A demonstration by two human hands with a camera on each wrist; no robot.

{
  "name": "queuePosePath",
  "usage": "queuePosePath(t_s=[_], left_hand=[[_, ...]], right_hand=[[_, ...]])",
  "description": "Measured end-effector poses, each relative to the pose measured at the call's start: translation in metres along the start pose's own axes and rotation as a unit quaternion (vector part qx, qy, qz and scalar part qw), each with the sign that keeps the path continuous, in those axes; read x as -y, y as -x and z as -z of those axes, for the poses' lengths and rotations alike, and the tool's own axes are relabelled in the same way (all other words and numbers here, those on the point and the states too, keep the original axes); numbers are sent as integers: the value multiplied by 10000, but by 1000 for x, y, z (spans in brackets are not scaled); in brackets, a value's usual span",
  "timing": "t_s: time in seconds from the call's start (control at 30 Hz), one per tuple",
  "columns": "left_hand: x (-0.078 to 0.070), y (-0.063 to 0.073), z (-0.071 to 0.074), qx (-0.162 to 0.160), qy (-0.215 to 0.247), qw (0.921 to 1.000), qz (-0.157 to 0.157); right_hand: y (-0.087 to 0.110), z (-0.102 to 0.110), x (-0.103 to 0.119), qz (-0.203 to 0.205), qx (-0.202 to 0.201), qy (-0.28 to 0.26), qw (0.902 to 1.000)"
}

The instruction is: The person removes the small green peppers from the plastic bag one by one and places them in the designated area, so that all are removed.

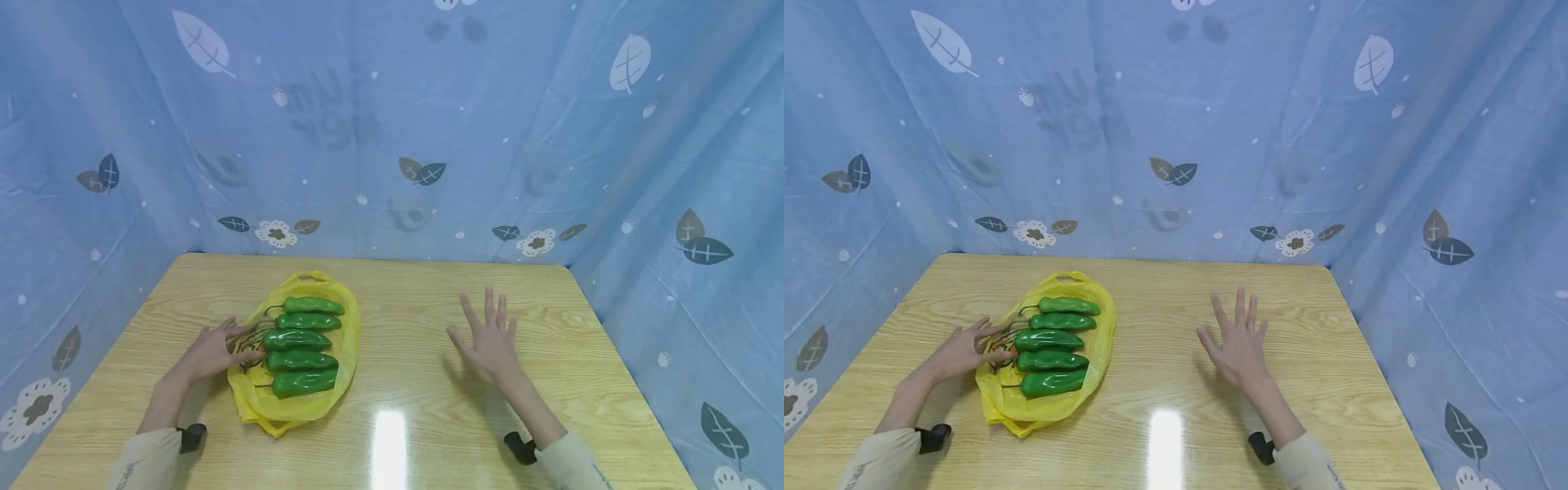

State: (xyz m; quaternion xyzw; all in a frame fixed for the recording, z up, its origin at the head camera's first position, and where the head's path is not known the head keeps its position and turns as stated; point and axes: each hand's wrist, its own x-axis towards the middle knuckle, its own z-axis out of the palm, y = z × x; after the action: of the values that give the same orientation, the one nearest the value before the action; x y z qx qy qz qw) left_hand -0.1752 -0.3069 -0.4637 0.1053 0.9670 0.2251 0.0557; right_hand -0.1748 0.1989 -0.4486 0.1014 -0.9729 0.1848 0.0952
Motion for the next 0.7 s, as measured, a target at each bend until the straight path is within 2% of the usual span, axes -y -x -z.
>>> queuePosePath(t_s=[0.3, 0.5, 0.7], left_hand=[[6, 2, 2, 191, 659, 9976, -85], [9, -1, 1, 295, 770, 9966, -80], [7, -1, 2, 315, 925, 9952, 91]], right_hand=[[7, 0, 18, 288, 38, -186, 9994], [9, -3, 27, 456, 47, -295, 9985], [13, -8, 35, 547, 176, -409, 9975]])
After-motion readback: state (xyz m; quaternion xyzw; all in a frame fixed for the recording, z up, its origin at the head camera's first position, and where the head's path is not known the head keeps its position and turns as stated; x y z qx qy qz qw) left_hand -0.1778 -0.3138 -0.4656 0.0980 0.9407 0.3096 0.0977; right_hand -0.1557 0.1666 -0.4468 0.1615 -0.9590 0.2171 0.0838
